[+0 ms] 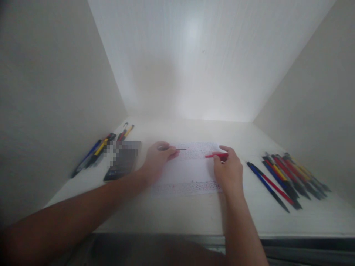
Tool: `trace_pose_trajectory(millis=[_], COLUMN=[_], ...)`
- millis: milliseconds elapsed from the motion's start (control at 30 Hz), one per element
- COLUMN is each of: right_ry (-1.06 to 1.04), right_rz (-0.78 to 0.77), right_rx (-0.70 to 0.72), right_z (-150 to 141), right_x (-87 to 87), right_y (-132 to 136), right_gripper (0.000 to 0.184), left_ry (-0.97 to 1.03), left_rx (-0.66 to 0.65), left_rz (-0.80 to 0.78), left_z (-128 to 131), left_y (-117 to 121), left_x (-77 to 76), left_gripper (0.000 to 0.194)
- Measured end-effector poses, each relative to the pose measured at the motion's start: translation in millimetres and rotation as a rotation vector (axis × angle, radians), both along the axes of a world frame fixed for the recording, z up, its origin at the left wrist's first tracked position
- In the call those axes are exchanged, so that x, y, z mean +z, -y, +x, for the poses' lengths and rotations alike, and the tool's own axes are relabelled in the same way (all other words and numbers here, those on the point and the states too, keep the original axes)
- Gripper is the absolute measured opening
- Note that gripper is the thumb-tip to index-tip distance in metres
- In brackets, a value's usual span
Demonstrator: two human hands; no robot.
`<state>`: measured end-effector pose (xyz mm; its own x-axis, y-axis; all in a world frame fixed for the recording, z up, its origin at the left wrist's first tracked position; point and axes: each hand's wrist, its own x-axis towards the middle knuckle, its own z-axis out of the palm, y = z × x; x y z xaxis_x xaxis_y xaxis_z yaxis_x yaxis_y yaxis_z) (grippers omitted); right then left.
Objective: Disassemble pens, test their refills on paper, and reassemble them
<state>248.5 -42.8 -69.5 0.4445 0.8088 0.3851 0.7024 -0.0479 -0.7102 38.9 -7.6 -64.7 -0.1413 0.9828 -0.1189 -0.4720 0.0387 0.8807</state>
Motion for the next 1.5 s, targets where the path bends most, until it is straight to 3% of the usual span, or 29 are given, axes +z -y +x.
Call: trace_pose_trajectory(millis=[167,300,567,700,800,933,1133,1267,1500], right_ry=[0.058,0.159,0.295,0.282,0.069,-0.399,-0.862,-0.931,-0.841], right_rz=[-0.008,-0.102,-0.225,-0.095,-0.005,-0.122,-0.13,-0.043,0.122], right_rx=[-0.124,-0.125,0.0,0.022,0.153,0.49,0.512,0.434,0.265], right_z=[3.0,7.6,12.2,5.2,-10.7,-32.9,-40.7,-35.3,-30.3], right_x=[4.5,3.9,-6.5,-2.2,3.5,8.8,14.2,14.7,7.3], right_y=[2.3,3.3,2.1,2.7,3.8,7.0,11.7,9.2,3.4], right_gripper=[0.026,0.011,0.013,0.019,0.032,0.036,0.031,0.032,0.027], left_ry=[-0.01,-0.009,-0.005,0.013,0.061,0.097,0.009,-0.201,-1.016], left_rx=[-0.015,-0.011,-0.069,-0.082,-0.16,-0.341,-0.49,-0.446,-0.207], left_rz=[0.014,-0.002,0.012,0.029,0.058,0.094,0.137,0.192,0.68], left_z=[-0.4,-0.2,-0.2,0.2,0.9,1.7,1.6,-4.2,-29.6], left_y=[-1.4,-1.1,3.2,2.3,3.4,7.0,10.5,6.2,-16.8], left_x=[-2.5,0.5,3.4,0.8,-1.4,-3.8,-2.5,1.7,-1.2], left_gripper=[0.032,0.029,0.025,0.026,0.027,0.029,0.027,0.019,0.003])
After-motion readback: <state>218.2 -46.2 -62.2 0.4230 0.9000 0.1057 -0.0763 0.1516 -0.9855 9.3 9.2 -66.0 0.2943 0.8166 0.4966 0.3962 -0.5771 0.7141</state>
